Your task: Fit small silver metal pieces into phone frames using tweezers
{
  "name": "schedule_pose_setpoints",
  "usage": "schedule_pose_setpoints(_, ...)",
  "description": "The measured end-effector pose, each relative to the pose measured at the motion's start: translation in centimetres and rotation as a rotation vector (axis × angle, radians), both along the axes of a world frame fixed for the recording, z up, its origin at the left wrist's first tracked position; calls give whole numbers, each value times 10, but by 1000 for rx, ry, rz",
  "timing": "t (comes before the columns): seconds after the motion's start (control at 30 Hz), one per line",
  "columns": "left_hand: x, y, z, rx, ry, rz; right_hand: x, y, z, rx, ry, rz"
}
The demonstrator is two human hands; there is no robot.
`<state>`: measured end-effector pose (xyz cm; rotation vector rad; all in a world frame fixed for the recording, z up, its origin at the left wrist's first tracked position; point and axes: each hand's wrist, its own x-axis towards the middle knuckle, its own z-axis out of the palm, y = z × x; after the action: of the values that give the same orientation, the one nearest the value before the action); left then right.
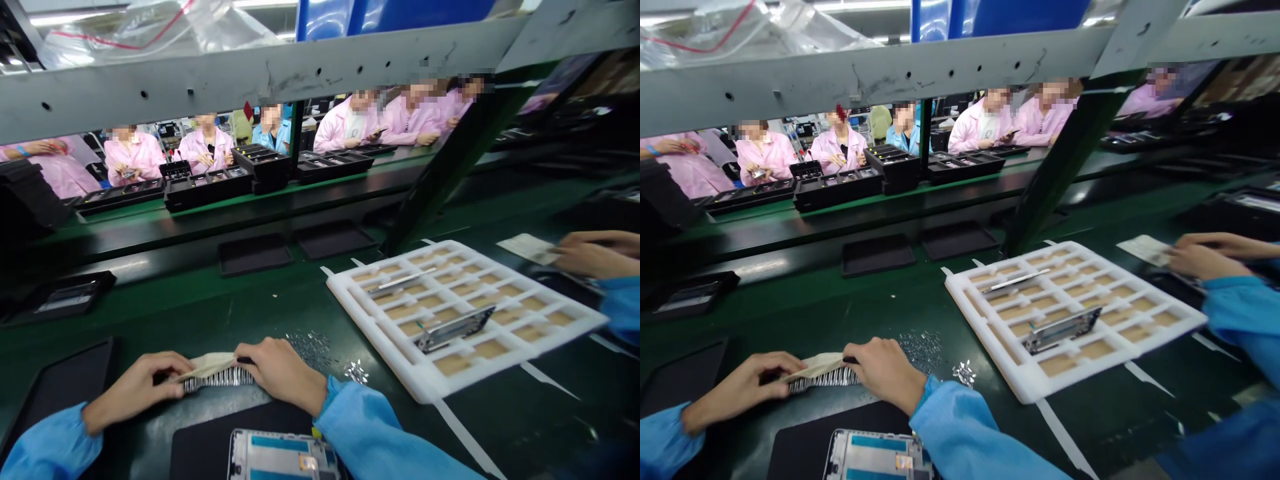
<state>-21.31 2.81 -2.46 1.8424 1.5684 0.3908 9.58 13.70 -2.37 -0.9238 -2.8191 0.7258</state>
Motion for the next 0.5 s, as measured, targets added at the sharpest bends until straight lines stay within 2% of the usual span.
schedule_pose_setpoints(0.13,1,-21,-12,73,24,95,3,2,-2,10,-4,28)
schedule_pose_setpoints(0.23,-2,-18,-15,76,55,116,5,3,-1,27,-26,53)
schedule_pose_setpoints(0.3,-4,-10,-7,55,75,85,6,4,0,39,-35,73)
schedule_pose_setpoints(0.5,9,15,38,-18,114,-67,7,2,-1,76,-36,95)
